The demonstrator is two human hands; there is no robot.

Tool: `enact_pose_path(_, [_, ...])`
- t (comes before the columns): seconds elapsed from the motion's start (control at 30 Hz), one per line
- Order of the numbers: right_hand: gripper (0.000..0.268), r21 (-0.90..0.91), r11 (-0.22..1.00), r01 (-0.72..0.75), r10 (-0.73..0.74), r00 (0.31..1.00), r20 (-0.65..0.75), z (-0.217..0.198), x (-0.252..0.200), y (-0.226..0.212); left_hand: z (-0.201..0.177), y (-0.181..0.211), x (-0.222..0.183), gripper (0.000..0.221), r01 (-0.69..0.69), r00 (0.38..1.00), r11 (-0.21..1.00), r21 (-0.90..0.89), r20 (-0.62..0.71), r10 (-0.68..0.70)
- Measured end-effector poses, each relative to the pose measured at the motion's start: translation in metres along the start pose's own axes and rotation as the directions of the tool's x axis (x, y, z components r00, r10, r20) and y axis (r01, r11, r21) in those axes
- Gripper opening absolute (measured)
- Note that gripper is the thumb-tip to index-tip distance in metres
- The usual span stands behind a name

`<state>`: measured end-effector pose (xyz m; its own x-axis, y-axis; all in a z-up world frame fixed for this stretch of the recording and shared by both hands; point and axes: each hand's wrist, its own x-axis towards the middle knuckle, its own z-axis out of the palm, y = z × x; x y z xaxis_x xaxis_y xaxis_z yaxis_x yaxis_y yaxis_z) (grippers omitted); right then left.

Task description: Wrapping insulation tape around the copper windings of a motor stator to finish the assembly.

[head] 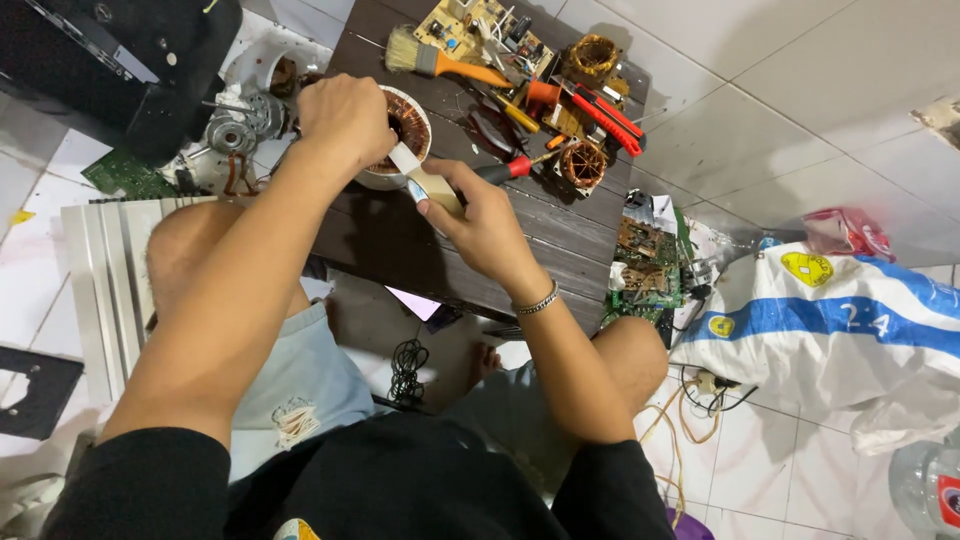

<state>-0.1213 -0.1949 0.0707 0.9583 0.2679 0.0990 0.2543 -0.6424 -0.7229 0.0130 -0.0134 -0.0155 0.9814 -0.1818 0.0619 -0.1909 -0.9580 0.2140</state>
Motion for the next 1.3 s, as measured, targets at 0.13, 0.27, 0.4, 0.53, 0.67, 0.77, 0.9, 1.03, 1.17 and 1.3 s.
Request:
enact_pose_path(0.13, [0.039,0.01,1.0,-0.01,0.01,1.0,0.011,0.002,-0.001,0.004,-0.001,0.001,0.003,0.022,-0.006,1.0,0.999,0.051,0.008,0.006])
enact_pose_path(0.27, [0.039,0.042,0.999,0.014,-0.015,1.0,0.024,0.004,-0.003,0.01,0.001,0.001,-0.003,0.014,-0.182,0.969,0.98,0.074,-0.156,0.192])
enact_pose_path(0.4, [0.041,0.055,0.998,0.01,-0.012,0.999,0.041,0.003,-0.003,0.012,-0.02,-0.003,-0.023,0.016,-0.262,0.965,0.958,-0.115,-0.061,0.256])
enact_pose_path(0.53, [0.043,0.032,0.999,0.019,-0.02,0.999,0.04,0.004,-0.003,0.016,-0.028,-0.007,-0.038,0.027,-0.263,0.965,0.958,-0.117,-0.013,0.263])
enact_pose_path(0.67, [0.045,0.048,0.999,0.007,-0.01,0.998,0.056,0.004,-0.005,0.019,-0.033,-0.004,-0.047,0.036,-0.293,0.954,0.953,-0.076,0.045,0.297])
enact_pose_path(0.77, [0.045,0.066,0.997,-0.029,0.025,0.998,0.06,0.006,-0.005,0.02,-0.043,-0.005,-0.051,0.038,-0.332,0.94,0.943,-0.038,0.069,0.334])
enact_pose_path(0.9, [0.044,0.091,0.995,-0.035,0.03,0.998,0.061,0.002,-0.006,0.015,-0.028,-0.01,-0.065,0.037,-0.466,0.801,0.872,0.15,-0.347,0.488])
enact_pose_path(1.03, [0.045,0.087,0.996,-0.036,0.03,0.997,0.075,0.003,-0.007,0.016,-0.021,-0.02,-0.071,0.067,-0.572,0.799,0.819,-0.035,-0.251,0.547])
enact_pose_path(1.17, [0.044,0.097,0.994,-0.046,0.04,0.997,0.069,0.001,-0.007,0.014,-0.009,-0.025,-0.068,0.063,-0.596,0.756,0.798,0.086,-0.274,0.594])
enact_pose_path(1.3, [0.04,0.122,0.991,-0.046,0.038,0.997,0.062,0.001,-0.007,0.015,0.008,-0.03,-0.06,0.059,-0.571,0.785,0.82,0.051,-0.26,0.562])
